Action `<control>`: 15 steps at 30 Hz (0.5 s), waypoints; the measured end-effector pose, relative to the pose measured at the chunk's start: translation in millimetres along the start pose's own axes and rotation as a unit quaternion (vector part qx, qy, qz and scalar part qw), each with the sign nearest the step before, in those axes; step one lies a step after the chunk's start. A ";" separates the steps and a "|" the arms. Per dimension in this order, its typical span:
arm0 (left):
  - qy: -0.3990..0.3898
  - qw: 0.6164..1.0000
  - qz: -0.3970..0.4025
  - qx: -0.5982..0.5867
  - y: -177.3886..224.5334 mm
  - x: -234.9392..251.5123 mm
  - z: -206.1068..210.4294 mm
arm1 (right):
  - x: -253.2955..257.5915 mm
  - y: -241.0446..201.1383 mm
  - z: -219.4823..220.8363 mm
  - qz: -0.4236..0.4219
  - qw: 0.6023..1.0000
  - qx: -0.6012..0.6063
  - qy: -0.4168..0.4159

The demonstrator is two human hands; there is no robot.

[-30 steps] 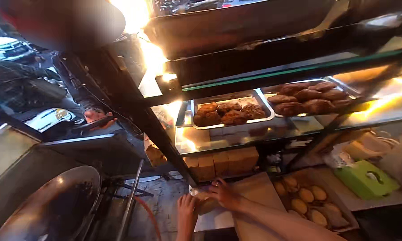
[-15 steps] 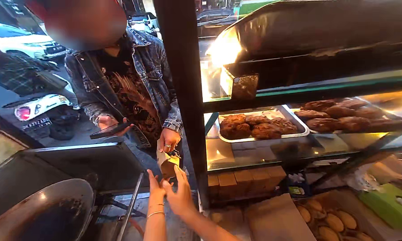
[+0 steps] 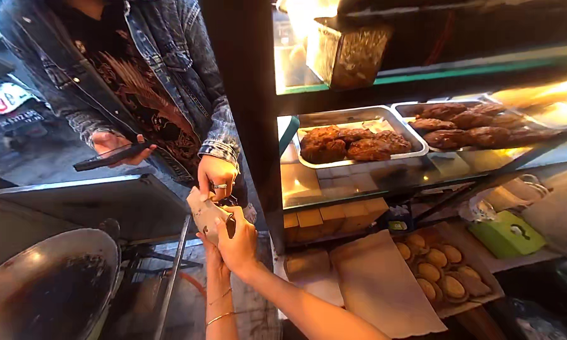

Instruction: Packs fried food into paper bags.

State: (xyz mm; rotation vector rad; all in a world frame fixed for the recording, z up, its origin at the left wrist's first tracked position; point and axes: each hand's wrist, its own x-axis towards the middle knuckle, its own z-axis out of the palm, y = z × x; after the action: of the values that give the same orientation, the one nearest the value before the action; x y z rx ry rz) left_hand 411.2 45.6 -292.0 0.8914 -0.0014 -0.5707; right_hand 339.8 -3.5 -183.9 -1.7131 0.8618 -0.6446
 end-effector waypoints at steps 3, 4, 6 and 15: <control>0.023 0.997 0.070 -0.032 -19.3 -13.8 -37.0 | -18.2 0.4 -3.7 -0.017 0.999 -0.004 -0.037; 0.047 0.995 0.083 -0.016 -17.6 -27.6 -33.9 | -25.4 2.3 -6.2 -0.028 0.999 0.005 -0.045; 0.078 0.993 0.092 0.013 -20.8 -59.9 -34.2 | -42.7 10.5 -16.6 -0.056 0.996 0.037 -0.062; 0.166 0.962 -0.198 0.086 -71.9 -245.7 -24.8 | -88.1 111.6 -163.8 -0.097 0.960 0.094 -0.246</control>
State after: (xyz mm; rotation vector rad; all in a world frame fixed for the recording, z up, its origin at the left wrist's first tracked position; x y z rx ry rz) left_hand 173.9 144.1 -304.1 1.1605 0.4470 -0.7947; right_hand 135.4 -45.1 -243.4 -1.6894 0.2751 -0.3830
